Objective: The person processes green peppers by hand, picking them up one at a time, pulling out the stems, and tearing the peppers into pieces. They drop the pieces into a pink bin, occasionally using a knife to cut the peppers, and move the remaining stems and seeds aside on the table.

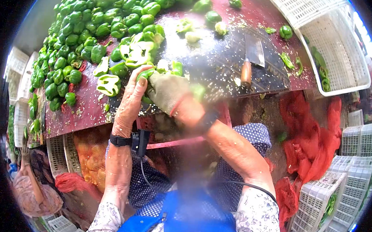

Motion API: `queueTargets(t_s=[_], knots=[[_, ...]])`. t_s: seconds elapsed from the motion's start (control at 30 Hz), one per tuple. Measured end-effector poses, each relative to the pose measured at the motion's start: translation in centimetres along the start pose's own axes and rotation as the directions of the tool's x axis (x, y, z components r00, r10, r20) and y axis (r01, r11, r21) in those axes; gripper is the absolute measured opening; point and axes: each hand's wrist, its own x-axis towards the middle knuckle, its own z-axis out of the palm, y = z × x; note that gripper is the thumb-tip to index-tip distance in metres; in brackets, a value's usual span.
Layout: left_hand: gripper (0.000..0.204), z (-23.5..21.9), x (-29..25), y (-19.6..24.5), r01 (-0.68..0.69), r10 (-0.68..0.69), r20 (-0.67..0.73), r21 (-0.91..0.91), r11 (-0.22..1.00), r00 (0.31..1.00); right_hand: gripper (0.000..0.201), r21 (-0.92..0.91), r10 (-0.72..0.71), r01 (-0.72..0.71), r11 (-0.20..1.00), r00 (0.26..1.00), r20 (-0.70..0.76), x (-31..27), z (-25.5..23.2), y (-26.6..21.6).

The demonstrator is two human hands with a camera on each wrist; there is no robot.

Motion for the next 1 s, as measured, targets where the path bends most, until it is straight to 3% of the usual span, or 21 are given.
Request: queueTargets(t_s=[0.03,0.13,0.17,0.2,0.33,0.43,0.47,0.5,0.57,0.6,0.63,0.7,0.77,0.83,0.9,1.0], knots=[[0.048,-0.2,0.0,-0.1,-0.031,0.031,-0.007,0.031,0.999,0.999,0.02,-0.027,-0.001,0.001,1.0,1.0,0.01,0.0,-0.5,0.0],[0.05,-1.5,0.5,-0.2,-0.027,0.025,-0.01,-0.253,0.967,1.0,0.018,-0.008,0.069,-0.069,0.998,0.997,0.02,0.4,-1.5,1.4],[0.048,-2.5,-0.1,0.6,-0.001,0.031,0.064,-0.433,0.901,0.997,0.018,0.015,0.108,-0.108,0.994,0.994,0.021,0.3,-1.8,2.2],[0.049,-2.7,0.1,0.3,0.033,0.004,0.077,-0.474,0.88,0.997,0.02,0.158,-0.116,0.144,0.977,0.978,-0.171,-0.2,-1.5,2.4],[0.052,-2.1,0.1,-0.3,0.127,-0.081,0.109,-0.524,0.842,0.991,0.021,0.04,-0.336,0.337,0.941,0.941,-0.039,-1.4,-0.6,0.4],[0.052,-1.9,0.0,-0.1,0.066,-0.053,0.041,-0.457,0.887,0.998,0.012,-0.022,-0.319,0.318,0.948,0.943,-0.094,-1.1,-0.2,-0.7],[0.052,-2.2,-0.1,0.4,0.047,-0.039,0.029,-0.404,0.913,0.999,0.008,-0.043,-0.189,0.185,0.982,0.965,-0.179,-1.3,0.4,-0.8],[0.058,-2.4,0.3,-0.6,-0.017,0.008,-0.023,-0.403,0.915,1.0,0.011,-0.1,-0.105,0.088,0.991,0.979,-0.176,-0.7,1.2,0.6],[0.06,-3.6,-0.1,-1.1,0.03,-0.058,-0.022,-0.636,0.771,0.998,0.017,-0.213,0.06,-0.098,0.972,0.983,-0.175,0.6,2.1,4.4],[0.061,-3.9,-0.1,-0.9,0.04,-0.049,0.002,-0.617,0.786,0.999,0.022,-0.24,-0.096,0.021,0.971,0.946,-0.309,0.8,1.1,4.9],[0.061,-3.5,-0.3,-0.7,0.066,-0.088,-0.001,-0.648,0.758,0.996,0.025,-0.174,-0.148,0.089,0.981,0.92,-0.363,0.8,0.8,4.8],[0.059,-3.6,-0.2,-0.9,0.109,-0.091,0.061,-0.627,0.771,0.994,0.03,-0.064,-0.248,0.247,0.967,0.85,-0.466,0.8,0.2,4.5],[0.057,-2.9,0.3,-1.5,0.093,-0.091,0.029,-0.509,0.856,0.995,0.017,0.229,-0.128,0.215,0.949,0.931,-0.343,-0.4,-0.8,1.0],[0.053,-1.7,0.2,-1.2,0.135,-0.12,0.062,-0.359,0.924,0.991,0.011,-0.035,-0.162,0.158,0.987,0.969,-0.188,-0.3,-0.2,-0.7],[0.051,-1.2,-0.1,-1.1,0.03,-0.022,0.05,-0.159,0.987,0.999,0.012,-0.108,-0.052,0.045,0.993,0.997,-0.063,0.5,1.0,-0.2],[0.05,-1.0,-0.3,0.0,0.084,-0.076,0.06,-0.15,0.985,0.995,0.012,-0.174,-0.122,0.111,0.979,0.991,-0.052,0.5,1.1,0.2]])
